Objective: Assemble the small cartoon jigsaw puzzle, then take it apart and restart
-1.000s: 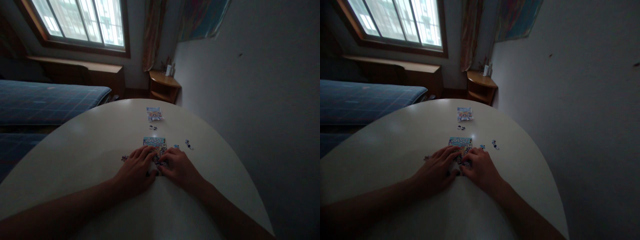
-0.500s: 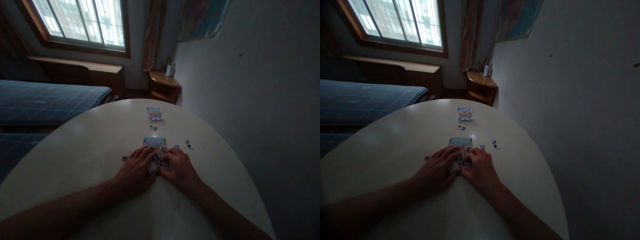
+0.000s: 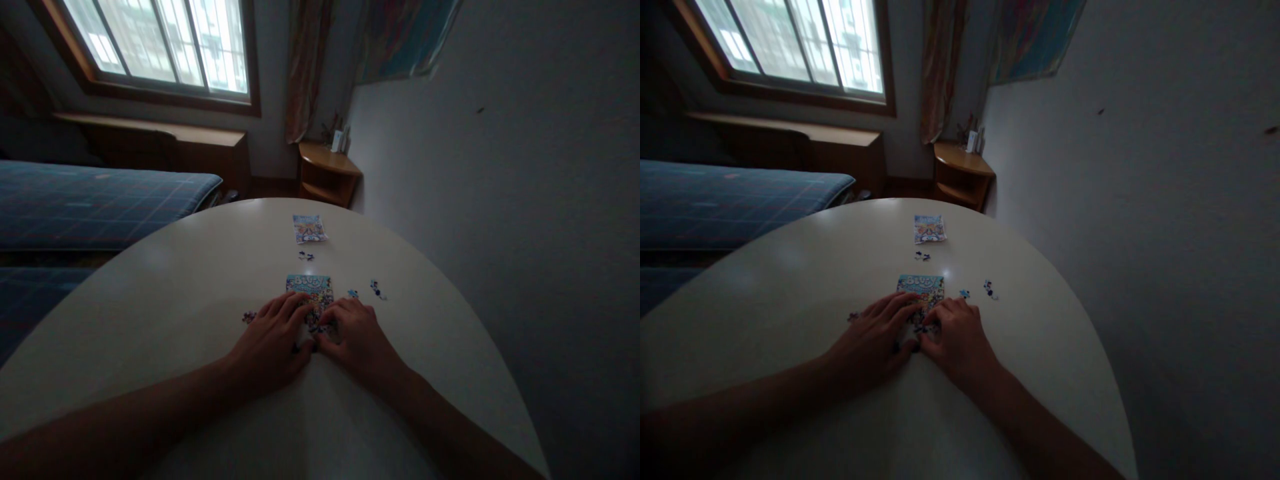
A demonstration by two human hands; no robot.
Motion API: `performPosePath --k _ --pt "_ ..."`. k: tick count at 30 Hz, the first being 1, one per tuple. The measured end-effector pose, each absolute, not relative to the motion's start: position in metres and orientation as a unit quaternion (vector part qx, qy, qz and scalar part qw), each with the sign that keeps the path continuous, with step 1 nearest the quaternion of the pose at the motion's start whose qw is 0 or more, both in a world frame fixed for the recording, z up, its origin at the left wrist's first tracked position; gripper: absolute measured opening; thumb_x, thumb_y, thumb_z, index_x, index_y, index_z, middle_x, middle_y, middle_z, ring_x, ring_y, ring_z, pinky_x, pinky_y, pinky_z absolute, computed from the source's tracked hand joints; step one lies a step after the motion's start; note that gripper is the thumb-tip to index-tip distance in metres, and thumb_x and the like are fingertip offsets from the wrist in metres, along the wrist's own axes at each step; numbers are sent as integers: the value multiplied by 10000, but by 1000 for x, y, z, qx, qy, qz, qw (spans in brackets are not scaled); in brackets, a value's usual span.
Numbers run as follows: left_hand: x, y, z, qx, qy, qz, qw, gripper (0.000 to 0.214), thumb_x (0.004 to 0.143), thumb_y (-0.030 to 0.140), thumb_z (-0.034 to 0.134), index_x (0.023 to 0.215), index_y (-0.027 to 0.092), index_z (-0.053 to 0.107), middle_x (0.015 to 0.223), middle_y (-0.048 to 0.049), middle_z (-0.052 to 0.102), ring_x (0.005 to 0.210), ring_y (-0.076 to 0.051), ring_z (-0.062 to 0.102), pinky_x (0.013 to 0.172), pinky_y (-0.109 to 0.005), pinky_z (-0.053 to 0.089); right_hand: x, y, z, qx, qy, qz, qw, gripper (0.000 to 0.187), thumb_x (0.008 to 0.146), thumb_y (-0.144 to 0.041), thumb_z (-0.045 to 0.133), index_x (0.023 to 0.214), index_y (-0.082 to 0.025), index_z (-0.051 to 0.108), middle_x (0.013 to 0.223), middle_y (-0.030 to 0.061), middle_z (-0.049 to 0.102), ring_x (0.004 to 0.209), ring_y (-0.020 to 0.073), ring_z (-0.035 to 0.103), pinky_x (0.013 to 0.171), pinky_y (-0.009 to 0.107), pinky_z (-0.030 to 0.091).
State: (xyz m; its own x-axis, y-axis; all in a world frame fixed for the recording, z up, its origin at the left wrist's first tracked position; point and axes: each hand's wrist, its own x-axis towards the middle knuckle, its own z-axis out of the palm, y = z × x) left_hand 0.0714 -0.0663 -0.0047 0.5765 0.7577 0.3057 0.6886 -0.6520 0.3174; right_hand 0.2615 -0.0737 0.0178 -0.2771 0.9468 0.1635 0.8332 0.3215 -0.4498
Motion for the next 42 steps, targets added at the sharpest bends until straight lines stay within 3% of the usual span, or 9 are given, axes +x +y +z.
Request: performPosePath --k 8,14,19,25,33,38,42 --pt "72 -66 -4 885 403 221 81 483 860 258 544 1332 207 463 1404 -91 501 1325 -287 416 1114 -491 367 261 -76 22 -540 -788 185 233 151 721 -143 740 824 -221 662 815 0 709 871 213 632 876 407 368" --pt "71 -66 -4 885 404 216 81 527 821 240 580 1333 197 460 1407 -96 494 1327 -290 409 1120 -495 360 269 -74 23 -495 -782 255 281 219 849 -203 646 1054 -264 695 889 17 714 835 177 643 822 348 449" --pt "71 -67 -1 885 408 203 91 526 839 245 577 1349 194 456 1416 -95 487 1334 -286 400 1125 -489 357 272 -71 24 -509 -737 315 315 140 829 -233 677 969 -226 687 796 -10 690 743 147 641 745 286 485" --pt "70 -67 -2 882 407 217 98 466 877 247 549 1331 193 457 1409 -101 490 1325 -290 409 1115 -502 363 274 -70 23 -522 -714 334 326 205 767 -319 766 915 -209 674 754 -13 692 722 154 663 709 277 510" --pt "72 -65 8 865 368 305 153 161 962 194 438 1058 216 566 1174 -61 624 1122 -224 547 980 -445 457 270 -71 24 -504 -742 281 341 223 734 -333 813 883 -222 690 700 -33 690 642 132 649 662 255 513" --pt "73 -59 5 844 335 346 236 171 989 234 427 900 212 571 1016 -52 658 998 -197 579 906 -393 480 266 -73 23 -507 -742 266 348 215 715 -317 824 855 -223 691 721 -21 709 663 146 663 683 276 523" --pt "73 -56 3 821 364 364 247 152 977 247 452 875 210 558 950 -49 654 949 -203 573 870 -384 478 266 -74 22 -500 -735 290 354 166 784 -278 755 928 -222 696 774 -8 732 717 151 691 715 280 536"
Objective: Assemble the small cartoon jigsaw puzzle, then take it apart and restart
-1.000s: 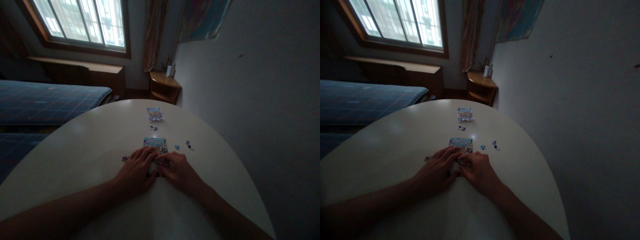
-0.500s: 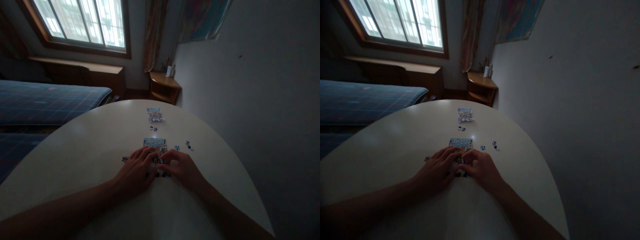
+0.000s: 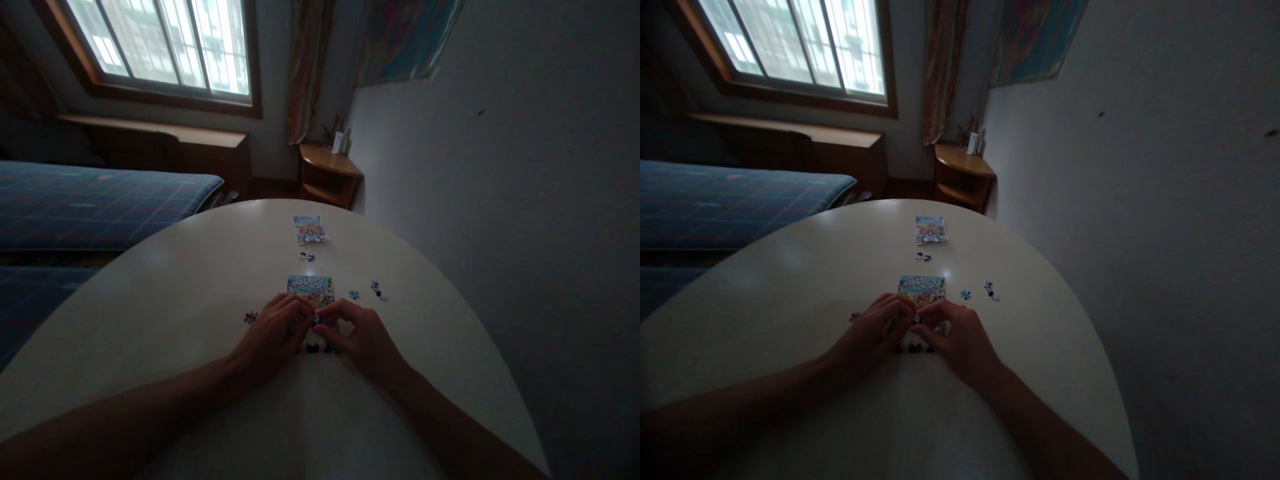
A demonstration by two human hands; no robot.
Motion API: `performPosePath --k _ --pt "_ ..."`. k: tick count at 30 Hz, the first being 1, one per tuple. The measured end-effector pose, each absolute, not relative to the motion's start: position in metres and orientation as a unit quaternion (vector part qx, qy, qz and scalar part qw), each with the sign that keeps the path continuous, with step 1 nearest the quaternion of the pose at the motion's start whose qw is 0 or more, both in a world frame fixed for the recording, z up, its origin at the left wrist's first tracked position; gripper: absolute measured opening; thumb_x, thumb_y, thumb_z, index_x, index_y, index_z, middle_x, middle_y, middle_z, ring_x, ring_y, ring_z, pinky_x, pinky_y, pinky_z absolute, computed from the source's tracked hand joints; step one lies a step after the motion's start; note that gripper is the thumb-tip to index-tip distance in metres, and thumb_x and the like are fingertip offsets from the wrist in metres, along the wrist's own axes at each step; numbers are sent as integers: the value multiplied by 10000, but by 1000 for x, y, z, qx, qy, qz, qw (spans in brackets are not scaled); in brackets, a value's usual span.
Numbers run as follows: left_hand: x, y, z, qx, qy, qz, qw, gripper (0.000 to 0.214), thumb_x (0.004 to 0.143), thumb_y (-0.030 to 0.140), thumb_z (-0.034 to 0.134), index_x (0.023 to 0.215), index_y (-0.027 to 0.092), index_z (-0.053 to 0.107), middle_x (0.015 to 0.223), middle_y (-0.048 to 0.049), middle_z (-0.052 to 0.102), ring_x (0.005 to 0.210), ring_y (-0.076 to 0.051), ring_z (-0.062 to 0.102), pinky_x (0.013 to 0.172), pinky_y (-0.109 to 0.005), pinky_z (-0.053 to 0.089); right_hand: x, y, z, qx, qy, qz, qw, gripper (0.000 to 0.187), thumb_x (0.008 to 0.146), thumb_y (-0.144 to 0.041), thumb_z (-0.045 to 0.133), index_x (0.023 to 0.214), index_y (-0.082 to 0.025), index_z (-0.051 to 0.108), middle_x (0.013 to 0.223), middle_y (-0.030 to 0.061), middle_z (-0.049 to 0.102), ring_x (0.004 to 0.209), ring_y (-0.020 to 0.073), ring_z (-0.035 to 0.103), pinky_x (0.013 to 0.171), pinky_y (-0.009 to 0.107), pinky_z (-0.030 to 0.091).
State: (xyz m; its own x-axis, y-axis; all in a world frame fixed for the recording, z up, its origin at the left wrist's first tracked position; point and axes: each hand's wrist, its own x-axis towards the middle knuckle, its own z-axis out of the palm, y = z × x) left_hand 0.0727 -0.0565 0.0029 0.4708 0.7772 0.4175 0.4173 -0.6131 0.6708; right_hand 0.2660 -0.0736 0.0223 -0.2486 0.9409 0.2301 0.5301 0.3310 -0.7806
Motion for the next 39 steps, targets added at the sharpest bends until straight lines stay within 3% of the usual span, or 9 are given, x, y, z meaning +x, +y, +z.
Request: performPosePath --k 7,11,20,26,33,39 --pt "72 -53 3 808 405 349 249 188 961 265 433 835 207 561 850 -38 636 860 -202 569 804 -361 480 264 -73 21 -492 -712 341 367 187 794 -208 712 974 -225 666 848 3 762 790 169 728 746 297 558" --pt "71 -50 1 800 416 349 255 213 963 294 434 833 205 577 842 -43 637 865 -207 580 803 -365 486 263 -73 18 -496 -710 347 359 218 791 -262 740 995 -243 667 828 -7 769 758 180 738 716 306 564" --pt "68 -47 4 763 413 378 323 87 892 233 572 872 206 653 904 -33 660 868 -185 631 815 -337 517 263 -73 13 -516 -744 236 353 201 730 -244 806 867 -224 661 834 9 753 805 192 708 755 331 538" --pt "56 -35 11 819 382 321 285 82 884 229 618 868 225 698 909 -37 693 969 -210 606 870 -351 501 266 -72 16 -486 -803 169 302 98 776 -214 758 835 -223 680 837 3 745 807 186 674 845 369 466" --pt "51 -32 16 900 295 241 213 157 946 233 556 886 233 701 848 -7 702 866 -175 608 933 -353 449 268 -71 16 -478 -824 145 269 113 776 -204 750 866 -225 685 859 -2 739 855 191 656 872 368 414" --pt "47 -28 11 900 308 239 193 116 928 225 592 906 228 707 885 -13 705 945 -205 578 900 -357 446 269 -71 11 -465 -838 133 252 126 786 -253 755 897 -233 700 886 5 736 892 206 642 866 382 398"
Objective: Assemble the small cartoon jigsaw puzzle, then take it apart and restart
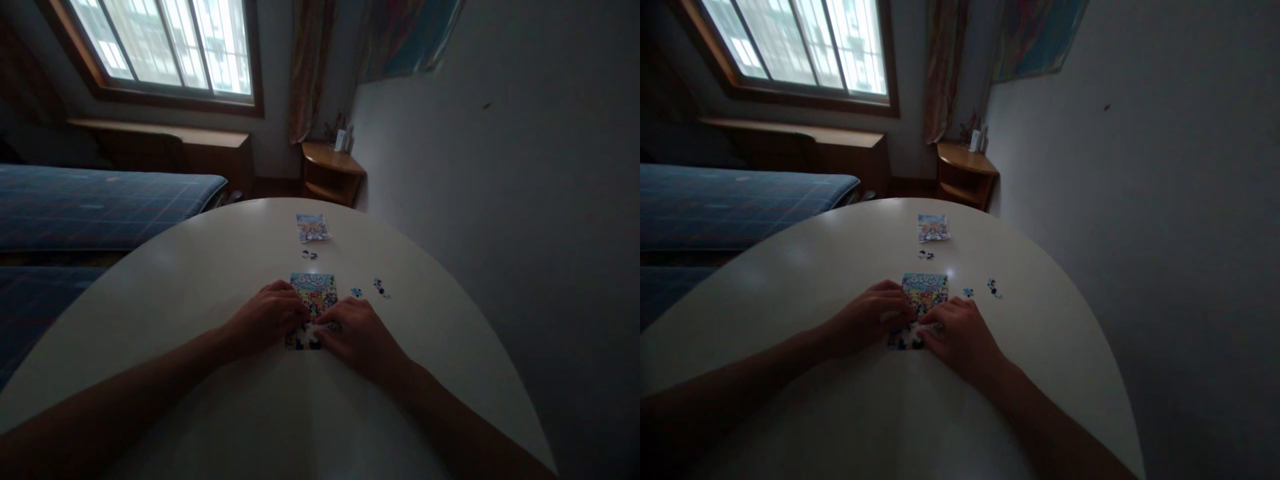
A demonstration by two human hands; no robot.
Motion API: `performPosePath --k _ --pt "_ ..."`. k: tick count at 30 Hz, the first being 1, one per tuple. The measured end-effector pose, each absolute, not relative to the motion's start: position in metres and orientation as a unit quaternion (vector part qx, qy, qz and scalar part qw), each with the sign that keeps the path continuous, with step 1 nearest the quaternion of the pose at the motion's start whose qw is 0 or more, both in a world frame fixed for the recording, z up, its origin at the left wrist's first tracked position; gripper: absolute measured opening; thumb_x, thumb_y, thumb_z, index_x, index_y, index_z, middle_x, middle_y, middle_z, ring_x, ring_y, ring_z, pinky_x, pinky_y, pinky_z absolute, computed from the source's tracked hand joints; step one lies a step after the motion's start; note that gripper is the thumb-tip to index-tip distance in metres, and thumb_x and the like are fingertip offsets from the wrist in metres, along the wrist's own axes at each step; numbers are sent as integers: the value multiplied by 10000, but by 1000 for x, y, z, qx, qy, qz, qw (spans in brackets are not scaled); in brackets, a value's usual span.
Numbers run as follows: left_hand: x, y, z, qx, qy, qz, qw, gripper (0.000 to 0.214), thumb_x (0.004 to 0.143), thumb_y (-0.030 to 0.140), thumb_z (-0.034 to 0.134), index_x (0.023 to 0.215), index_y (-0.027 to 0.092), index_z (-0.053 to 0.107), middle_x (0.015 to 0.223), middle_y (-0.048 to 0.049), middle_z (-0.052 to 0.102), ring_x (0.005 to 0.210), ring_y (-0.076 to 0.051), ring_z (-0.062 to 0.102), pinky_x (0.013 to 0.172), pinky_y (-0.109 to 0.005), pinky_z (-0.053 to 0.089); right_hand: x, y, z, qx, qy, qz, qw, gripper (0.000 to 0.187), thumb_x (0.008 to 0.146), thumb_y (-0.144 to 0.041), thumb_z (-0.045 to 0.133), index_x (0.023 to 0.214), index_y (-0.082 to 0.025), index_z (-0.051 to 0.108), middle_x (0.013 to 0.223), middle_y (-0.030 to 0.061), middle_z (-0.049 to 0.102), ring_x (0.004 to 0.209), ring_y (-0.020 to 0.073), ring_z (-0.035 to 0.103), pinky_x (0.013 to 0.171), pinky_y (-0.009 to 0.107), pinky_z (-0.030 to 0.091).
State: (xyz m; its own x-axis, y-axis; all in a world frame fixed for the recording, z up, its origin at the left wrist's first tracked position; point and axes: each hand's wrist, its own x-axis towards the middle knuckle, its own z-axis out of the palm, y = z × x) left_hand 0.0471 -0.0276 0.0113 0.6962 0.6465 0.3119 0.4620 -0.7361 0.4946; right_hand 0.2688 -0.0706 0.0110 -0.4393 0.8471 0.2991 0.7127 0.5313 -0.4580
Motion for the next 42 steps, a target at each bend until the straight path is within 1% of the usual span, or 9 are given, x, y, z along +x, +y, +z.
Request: performPosePath --k 8,11,14,17,21,29,36,40,42 --pt "42 -21 6 887 354 257 149 130 936 240 586 979 237 709 989 -39 697 974 -216 580 900 -394 481 266 -78 15 -388 -887 106 226 181 873 -343 673 1030 -264 714 1110 11 704 1061 209 579 946 384 360" --pt "36 -16 8 891 354 251 133 188 930 292 594 1092 236 672 1119 -62 666 1079 -234 565 964 -432 473 265 -80 17 -374 -899 95 209 225 894 -387 645 1072 -260 698 1168 15 689 1106 221 557 958 385 347" --pt "29 -9 8 912 316 223 134 303 931 319 587 1223 241 598 1309 -73 583 1235 -245 496 1057 -452 422 266 -80 17 -370 -905 84 192 259 904 -417 628 1105 -262 681 1172 4 696 1127 231 548 971 391 332" --pt "23 -4 5 929 284 194 136 360 937 338 575 1284 245 549 1397 -75 517 1309 -247 446 1101 -450 386 268 -79 17 -364 -912 74 175 321 918 -440 602 1178 -259 650 1220 6 686 1166 242 530 996 403 315" --pt "20 -1 0 936 275 181 123 366 930 360 575 1276 244 551 1399 -82 508 1293 -255 467 1100 -456 385 269 -79 20 -347 -925 52 144 409 936 -483 554 1253 -230 606 1301 26 646 1201 267 506 1012 424 308" --pt "22 0 -5 933 280 201 104 353 913 363 590 1244 241 562 1374 -81 519 1258 -259 490 1092 -462 389 262 -82 29 -345 -934 29 91 525 935 -579 490 1273 -186 567 1314 87 620 1229 283 492 1019 443 334" --pt "23 2 -2 931 278 193 139 354 906 389 604 1232 255 564 1363 -74 530 1267 -244 486 1099 -437 375 251 -83 31 -363 -927 24 87 542 897 -614 522 1173 -154 597 1222 116 643 1150 298 531 970 452 385" --pt "18 8 9 916 314 188 166 380 919 410 572 1254 232 549 1340 -90 547 1250 -236 494 1083 -410 387 256 -78 30 -350 -928 48 115 450 918 -539 544 1160 -163 590 1233 108 637 1136 273 548 960 433 403" --pt "10 12 19 900 370 171 155 344 926 409 541 1198 203 584 1249 -101 596 1195 -246 527 1054 -413 402 263 -75 31 -359 -920 57 144 365 929 -465 563 1148 -175 589 1221 101 643 1135 254 554 959 422 407"
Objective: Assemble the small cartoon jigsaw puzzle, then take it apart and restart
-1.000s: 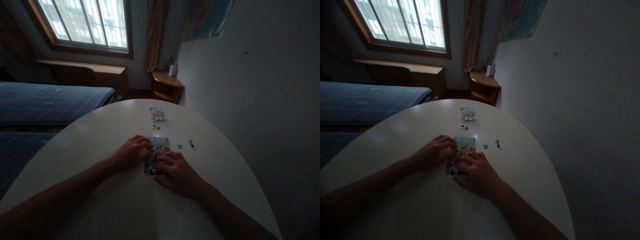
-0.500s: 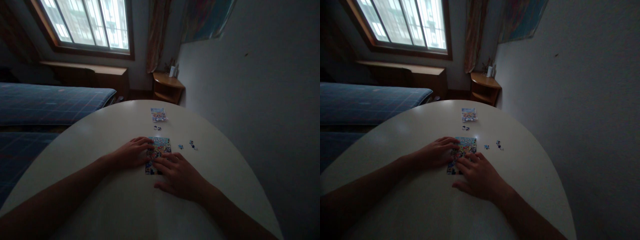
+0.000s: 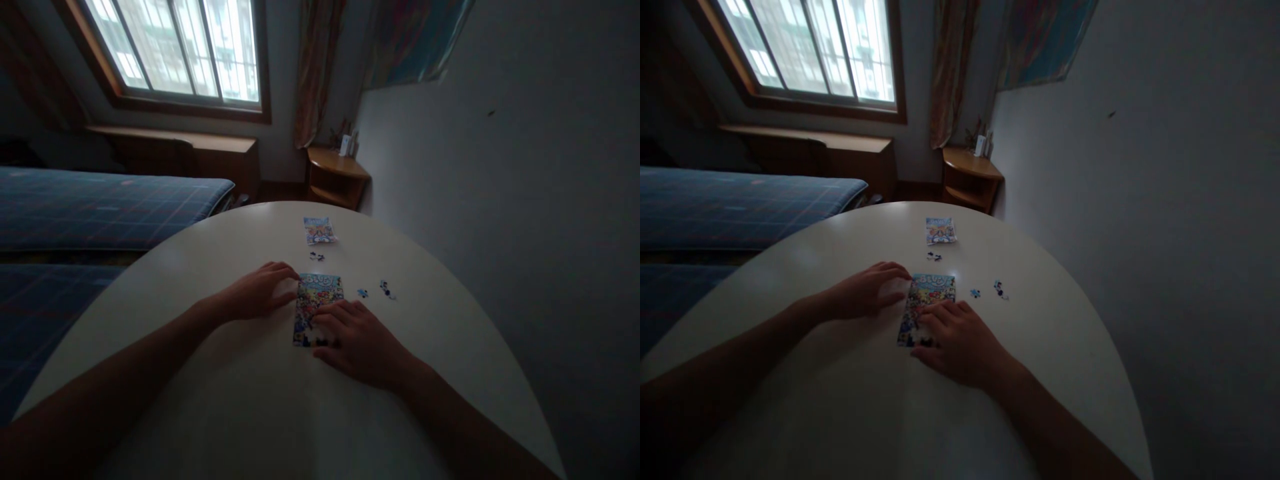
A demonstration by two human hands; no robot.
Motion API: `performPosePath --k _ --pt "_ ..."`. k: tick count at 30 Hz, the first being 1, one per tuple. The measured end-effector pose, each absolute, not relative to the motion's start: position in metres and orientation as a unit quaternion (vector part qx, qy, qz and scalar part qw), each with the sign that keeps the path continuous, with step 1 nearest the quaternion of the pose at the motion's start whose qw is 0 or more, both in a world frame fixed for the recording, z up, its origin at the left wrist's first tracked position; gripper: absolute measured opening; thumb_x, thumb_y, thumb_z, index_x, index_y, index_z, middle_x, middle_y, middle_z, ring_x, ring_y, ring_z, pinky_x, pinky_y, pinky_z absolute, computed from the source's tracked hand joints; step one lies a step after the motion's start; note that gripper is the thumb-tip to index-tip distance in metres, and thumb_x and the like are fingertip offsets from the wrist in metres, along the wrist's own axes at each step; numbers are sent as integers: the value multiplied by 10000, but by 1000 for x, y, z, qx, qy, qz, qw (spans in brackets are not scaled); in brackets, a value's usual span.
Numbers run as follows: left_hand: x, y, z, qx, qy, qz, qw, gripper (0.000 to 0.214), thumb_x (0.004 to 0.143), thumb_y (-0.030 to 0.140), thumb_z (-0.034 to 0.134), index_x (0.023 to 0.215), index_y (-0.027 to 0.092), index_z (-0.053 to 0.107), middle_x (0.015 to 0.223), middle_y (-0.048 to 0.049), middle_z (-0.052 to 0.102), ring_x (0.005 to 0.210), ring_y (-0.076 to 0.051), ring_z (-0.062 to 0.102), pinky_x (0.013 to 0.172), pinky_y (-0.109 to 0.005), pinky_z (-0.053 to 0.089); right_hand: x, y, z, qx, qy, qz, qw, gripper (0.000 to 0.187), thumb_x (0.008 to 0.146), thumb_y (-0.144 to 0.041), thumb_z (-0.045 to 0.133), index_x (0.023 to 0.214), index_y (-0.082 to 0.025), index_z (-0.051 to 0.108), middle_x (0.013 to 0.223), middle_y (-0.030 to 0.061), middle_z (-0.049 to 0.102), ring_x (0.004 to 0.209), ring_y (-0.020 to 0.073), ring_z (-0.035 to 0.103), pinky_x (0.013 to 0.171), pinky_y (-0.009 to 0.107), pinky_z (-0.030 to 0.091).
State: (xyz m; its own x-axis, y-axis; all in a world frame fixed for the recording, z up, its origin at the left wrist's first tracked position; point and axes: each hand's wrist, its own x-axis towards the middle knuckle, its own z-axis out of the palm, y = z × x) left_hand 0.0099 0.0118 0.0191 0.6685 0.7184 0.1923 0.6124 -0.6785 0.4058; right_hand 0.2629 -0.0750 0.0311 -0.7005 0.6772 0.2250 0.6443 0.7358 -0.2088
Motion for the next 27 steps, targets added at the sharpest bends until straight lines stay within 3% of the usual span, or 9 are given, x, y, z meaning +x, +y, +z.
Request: performPosePath --k 4,10,17,27 --pt "-9 13 41 881 443 38 159 349 883 446 554 1098 182 628 1064 -99 663 961 -248 627 852 -373 488 279 -69 35 -388 -901 56 186 284 874 -408 650 1048 -186 613 1163 102 657 1103 246 572 946 422 420" --pt "-15 2 57 854 494 -57 153 387 767 471 655 1049 207 634 979 -84 699 793 -235 654 643 -300 459 287 -63 28 -385 -905 58 173 235 847 -358 688 1017 -206 635 1136 92 660 1085 238 585 953 424 425" --pt "-3 -7 65 843 500 -115 163 150 809 316 601 903 215 660 931 -64 709 780 -229 643 635 -299 440 286 -58 20 -399 -897 60 180 109 885 -264 647 977 -205 651 1086 71 670 1045 222 589 935 417 430" --pt "-3 -11 62 867 468 -96 137 120 830 291 561 891 210 626 888 -60 699 728 -201 625 582 -276 402 286 -57 20 -399 -897 60 181 88 893 -260 634 959 -206 659 1049 58 673 1020 210 590 923 406 432"
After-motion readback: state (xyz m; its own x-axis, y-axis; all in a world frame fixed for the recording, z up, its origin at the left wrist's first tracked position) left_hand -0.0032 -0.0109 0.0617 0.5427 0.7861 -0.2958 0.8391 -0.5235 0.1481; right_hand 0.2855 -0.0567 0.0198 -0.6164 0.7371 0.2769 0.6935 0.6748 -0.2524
